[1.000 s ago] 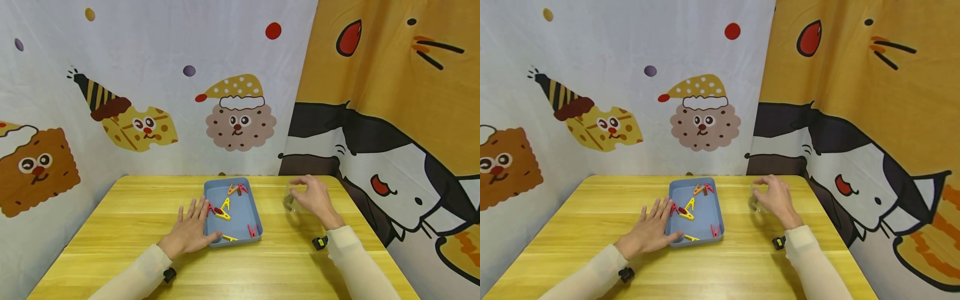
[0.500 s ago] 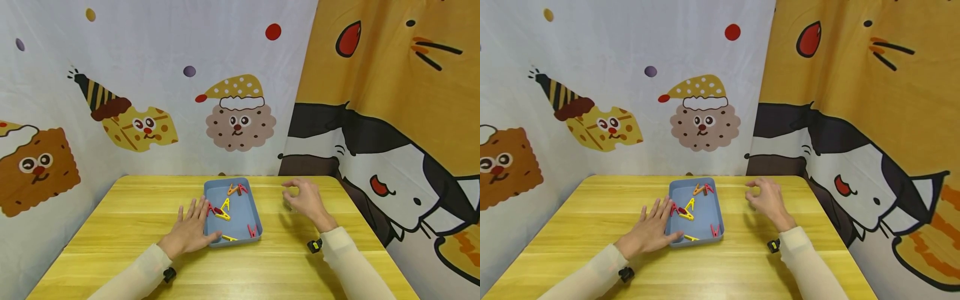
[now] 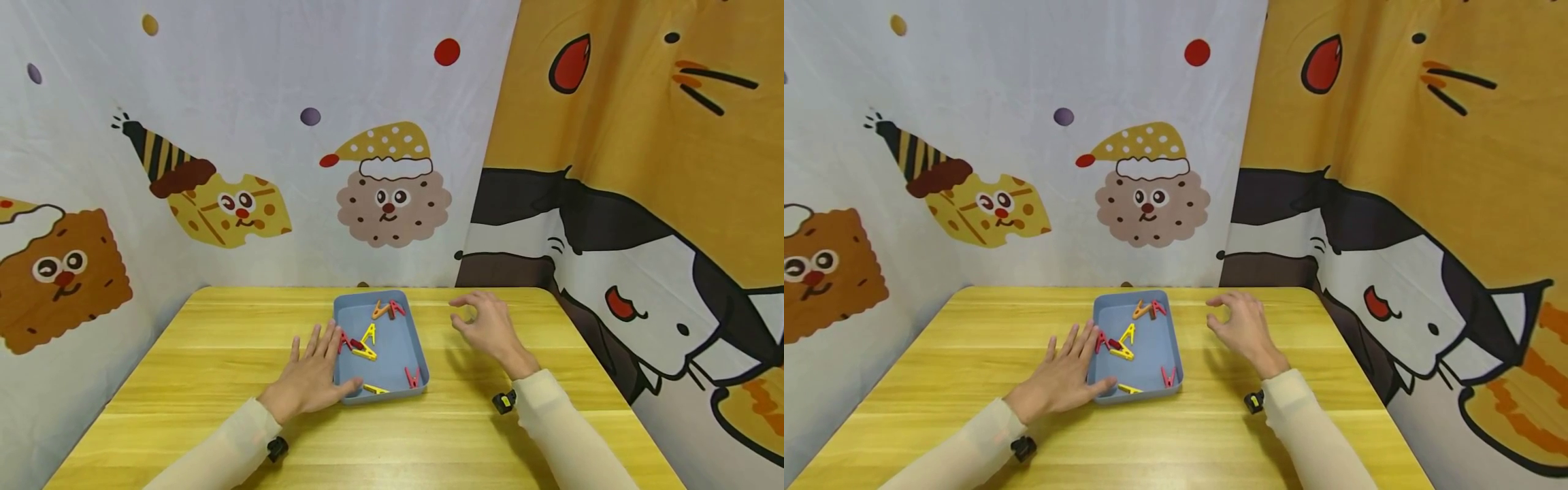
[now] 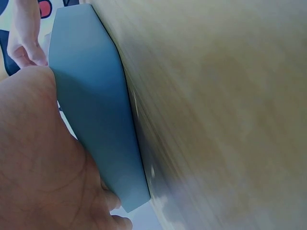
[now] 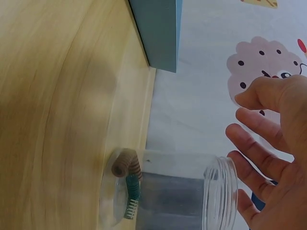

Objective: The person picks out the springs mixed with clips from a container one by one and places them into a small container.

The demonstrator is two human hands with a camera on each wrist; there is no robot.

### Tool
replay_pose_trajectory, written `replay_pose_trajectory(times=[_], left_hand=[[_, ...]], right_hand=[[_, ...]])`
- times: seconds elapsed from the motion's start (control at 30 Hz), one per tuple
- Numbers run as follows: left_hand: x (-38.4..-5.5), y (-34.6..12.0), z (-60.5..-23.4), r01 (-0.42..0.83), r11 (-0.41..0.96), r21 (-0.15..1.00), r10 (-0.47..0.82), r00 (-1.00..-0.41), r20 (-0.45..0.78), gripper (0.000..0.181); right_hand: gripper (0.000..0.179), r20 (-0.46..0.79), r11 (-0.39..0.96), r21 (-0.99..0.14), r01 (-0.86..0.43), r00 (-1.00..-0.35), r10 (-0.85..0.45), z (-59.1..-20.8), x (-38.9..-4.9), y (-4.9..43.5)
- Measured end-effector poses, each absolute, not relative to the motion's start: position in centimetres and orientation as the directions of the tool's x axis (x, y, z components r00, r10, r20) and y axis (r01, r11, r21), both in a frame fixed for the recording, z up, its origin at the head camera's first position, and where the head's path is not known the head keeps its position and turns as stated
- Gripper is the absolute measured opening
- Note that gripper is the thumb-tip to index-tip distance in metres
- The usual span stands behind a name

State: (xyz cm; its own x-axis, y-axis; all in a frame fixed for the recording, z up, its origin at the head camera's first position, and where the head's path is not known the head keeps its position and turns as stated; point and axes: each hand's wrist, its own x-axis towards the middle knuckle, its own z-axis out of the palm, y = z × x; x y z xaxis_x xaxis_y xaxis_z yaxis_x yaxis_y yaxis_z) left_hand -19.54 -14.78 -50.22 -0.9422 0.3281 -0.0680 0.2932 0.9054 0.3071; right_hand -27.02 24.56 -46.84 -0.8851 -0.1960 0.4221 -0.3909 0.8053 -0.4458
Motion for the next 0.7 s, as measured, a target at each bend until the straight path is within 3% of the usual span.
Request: replay_pose_trajectory(times=[0.7], left_hand=[[-19.5,-14.8,-50.2,0.285,0.908,0.306,0.322,-0.944,-0.077,0.121]], right_hand=[[0.027,0.430,0.808,-0.385,-0.445,-0.862,-0.270,-47.1,-27.7,22.1]])
